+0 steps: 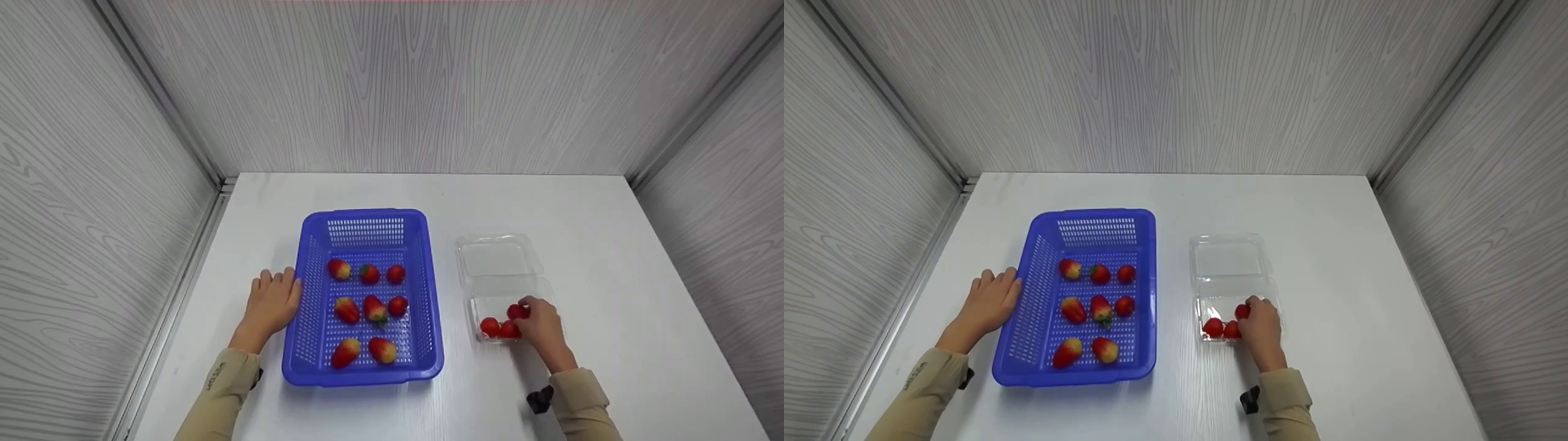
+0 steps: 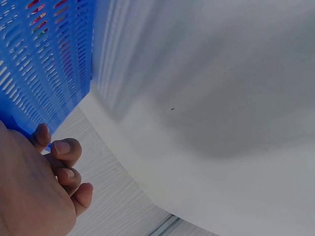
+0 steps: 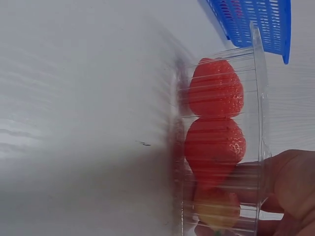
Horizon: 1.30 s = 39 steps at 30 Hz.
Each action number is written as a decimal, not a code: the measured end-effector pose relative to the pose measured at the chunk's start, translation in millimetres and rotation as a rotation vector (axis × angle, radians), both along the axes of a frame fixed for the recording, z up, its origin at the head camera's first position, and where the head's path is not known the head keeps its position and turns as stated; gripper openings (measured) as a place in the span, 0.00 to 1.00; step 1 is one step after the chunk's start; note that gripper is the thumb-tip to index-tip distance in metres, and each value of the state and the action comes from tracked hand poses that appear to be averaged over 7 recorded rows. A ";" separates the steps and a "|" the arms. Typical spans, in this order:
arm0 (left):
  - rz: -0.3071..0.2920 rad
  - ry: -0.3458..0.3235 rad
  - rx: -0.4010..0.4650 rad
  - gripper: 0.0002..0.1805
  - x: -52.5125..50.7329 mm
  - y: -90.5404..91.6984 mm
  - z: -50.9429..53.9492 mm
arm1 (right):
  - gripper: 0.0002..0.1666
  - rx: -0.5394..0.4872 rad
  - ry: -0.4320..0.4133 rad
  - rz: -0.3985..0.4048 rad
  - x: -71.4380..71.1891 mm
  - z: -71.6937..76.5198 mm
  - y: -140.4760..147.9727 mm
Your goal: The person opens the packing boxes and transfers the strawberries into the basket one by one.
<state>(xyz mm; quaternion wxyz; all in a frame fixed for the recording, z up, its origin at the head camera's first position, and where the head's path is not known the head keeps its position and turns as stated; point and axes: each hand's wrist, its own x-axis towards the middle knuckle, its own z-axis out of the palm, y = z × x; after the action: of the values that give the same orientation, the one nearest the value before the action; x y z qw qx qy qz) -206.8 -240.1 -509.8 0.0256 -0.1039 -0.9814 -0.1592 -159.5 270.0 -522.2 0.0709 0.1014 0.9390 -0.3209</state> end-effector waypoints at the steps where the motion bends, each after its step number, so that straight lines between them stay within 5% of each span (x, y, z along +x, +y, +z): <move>1: 0.000 0.000 -0.001 0.14 0.0 0.1 -0.3 | 0.21 -0.004 0.000 -0.006 0.3 0.0 -0.2; 13: -0.002 0.004 -0.019 0.15 0.5 -1.3 -0.5 | 0.25 -0.020 0.042 -0.062 -0.5 8.9 -0.1; 22: -0.015 0.059 -0.028 0.13 1.9 0.0 0.7 | 0.23 -0.039 0.157 -0.084 -3.5 36.2 -7.0; 30: -0.009 0.068 -0.040 0.13 1.1 -0.4 2.0 | 0.21 -0.150 0.242 -0.041 1.2 58.8 -43.8; 39: -0.018 0.066 -0.056 0.14 1.8 -0.3 1.9 | 0.20 -0.273 0.355 0.066 8.4 67.3 -95.8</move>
<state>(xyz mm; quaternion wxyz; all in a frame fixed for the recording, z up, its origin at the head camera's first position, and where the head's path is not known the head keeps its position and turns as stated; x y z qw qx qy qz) -205.0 -240.5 -508.0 0.0538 -0.1184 -0.9831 -0.1285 -151.1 174.2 -454.9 -0.0719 0.0018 0.8873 -0.4555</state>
